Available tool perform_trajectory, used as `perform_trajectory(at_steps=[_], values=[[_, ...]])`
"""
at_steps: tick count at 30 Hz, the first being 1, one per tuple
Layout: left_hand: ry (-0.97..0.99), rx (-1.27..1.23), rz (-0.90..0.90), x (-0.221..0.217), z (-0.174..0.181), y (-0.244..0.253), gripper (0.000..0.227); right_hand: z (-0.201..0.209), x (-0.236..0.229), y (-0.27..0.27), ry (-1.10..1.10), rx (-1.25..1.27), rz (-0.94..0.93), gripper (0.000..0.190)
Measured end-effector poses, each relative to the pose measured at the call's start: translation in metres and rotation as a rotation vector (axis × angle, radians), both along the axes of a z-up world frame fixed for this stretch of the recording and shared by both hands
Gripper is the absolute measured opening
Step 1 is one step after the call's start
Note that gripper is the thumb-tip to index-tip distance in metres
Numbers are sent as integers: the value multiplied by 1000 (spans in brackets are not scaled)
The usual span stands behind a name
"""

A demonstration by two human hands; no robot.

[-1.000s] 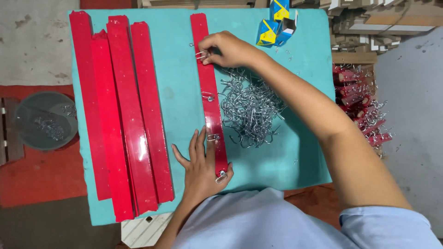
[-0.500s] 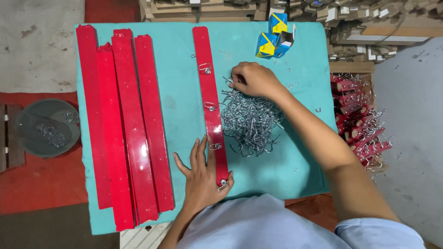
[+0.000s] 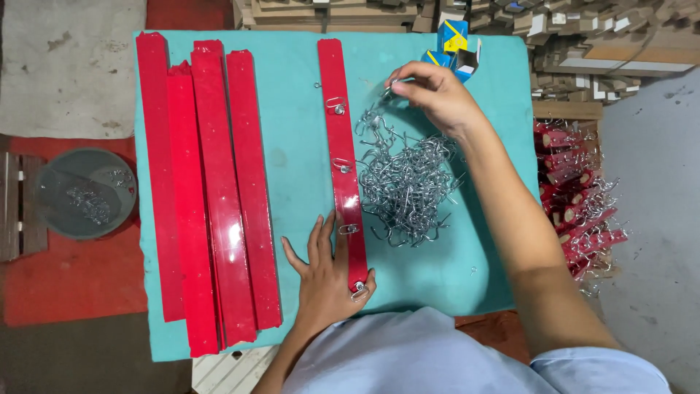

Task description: Assembling metal hooks onto red bars and placing the finished products into a wooden crate.

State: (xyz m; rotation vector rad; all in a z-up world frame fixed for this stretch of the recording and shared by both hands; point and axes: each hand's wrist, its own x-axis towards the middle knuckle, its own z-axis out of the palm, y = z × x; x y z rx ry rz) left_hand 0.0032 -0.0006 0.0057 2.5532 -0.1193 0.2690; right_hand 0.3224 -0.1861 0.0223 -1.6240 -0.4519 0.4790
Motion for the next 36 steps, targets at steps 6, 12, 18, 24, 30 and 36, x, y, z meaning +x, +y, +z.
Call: perform_trajectory(at_steps=[6,12,18,24,30,36], values=[[13,38,7,-1,-3,0,76,6,-13,-11,277,253,-99,5],[9,52,6,-2,-2,0,86,7,0,6,-148,-148,4,9],[6,8,-2,-1,-2,1,69,13,43,45,-615,-475,137,15],[-10,46,20,-2,-2,1,73,-8,97,78,-804,-453,233,14],[7,73,25,-2,-9,1,87,-17,103,87,-821,-509,276,15],[37,60,17,-1,-5,2,83,-21,111,86,-829,-469,298,16]])
